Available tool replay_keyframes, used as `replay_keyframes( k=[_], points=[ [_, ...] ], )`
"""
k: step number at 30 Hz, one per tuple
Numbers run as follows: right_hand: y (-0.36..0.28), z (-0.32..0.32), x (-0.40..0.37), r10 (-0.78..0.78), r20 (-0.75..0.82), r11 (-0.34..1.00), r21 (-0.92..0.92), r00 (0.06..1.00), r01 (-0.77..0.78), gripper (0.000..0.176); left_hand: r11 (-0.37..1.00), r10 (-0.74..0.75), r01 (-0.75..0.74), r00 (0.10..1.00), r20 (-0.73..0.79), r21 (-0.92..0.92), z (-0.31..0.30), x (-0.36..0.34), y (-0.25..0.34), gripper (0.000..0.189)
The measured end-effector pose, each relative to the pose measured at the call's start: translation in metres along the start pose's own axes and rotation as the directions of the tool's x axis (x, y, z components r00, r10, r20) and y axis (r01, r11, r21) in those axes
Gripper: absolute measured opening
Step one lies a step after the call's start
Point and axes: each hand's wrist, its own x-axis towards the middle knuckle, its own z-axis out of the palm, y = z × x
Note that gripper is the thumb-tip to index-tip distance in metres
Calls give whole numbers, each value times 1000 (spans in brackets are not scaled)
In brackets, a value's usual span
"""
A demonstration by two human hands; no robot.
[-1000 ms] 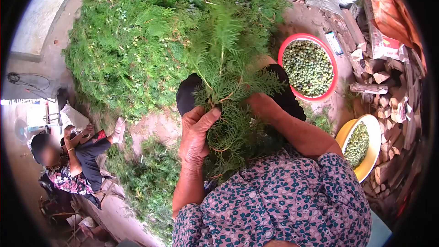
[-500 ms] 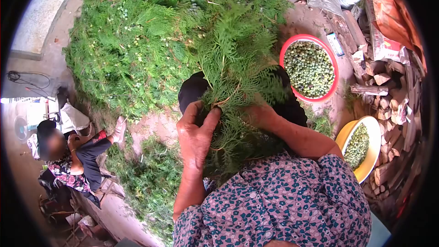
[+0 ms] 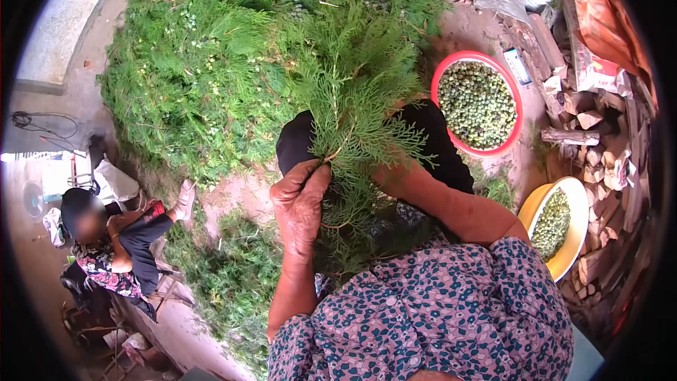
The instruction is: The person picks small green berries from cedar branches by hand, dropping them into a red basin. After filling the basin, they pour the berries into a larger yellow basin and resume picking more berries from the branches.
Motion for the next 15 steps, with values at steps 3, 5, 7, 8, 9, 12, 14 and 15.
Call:
replay_keyframes(
  k=[3, 5, 7, 8, 9, 12, 14, 15],
  points=[
    [7, 13, -12, -15, 29, 1000, 5, 999, 15, 44, 990, -84, 88, 996, 40, -106, -4, 3, -1, 13],
    [5, 7, -13, -6, 40, 999, 45, 999, 4, 46, 976, -137, 146, 988, 66, -164, -7, 5, -1, 13],
    [-1, -17, -6, 3, 51, 997, 83, 999, -7, 47, 956, -194, 208, 977, 84, -205, -9, 8, 1, 16],
    [-6, -33, 1, 49, 104, 971, 227, 993, -72, 43, 957, -194, 208, 977, 85, -204, -10, 9, 1, 16],
    [-9, -41, 6, 87, 161, 921, 363, 983, -141, 40, 957, -200, 215, 975, 94, -195, -12, 10, 2, 17],
    [-21, -19, 5, 311, -60, 747, 633, 949, -205, 32, 951, -207, 223, 974, 93, -215, -10, 10, -2, 18],
    [-27, -7, 11, 289, -226, 771, 630, 930, -86, 30, 943, -207, 221, 975, 84, -247, -6, 9, 0, 17],
    [-34, -6, 12, 441, -119, 480, 869, 890, -122, 31, 953, -198, 209, 978, 74, -221, -4, 7, 4, 16]
  ],
)
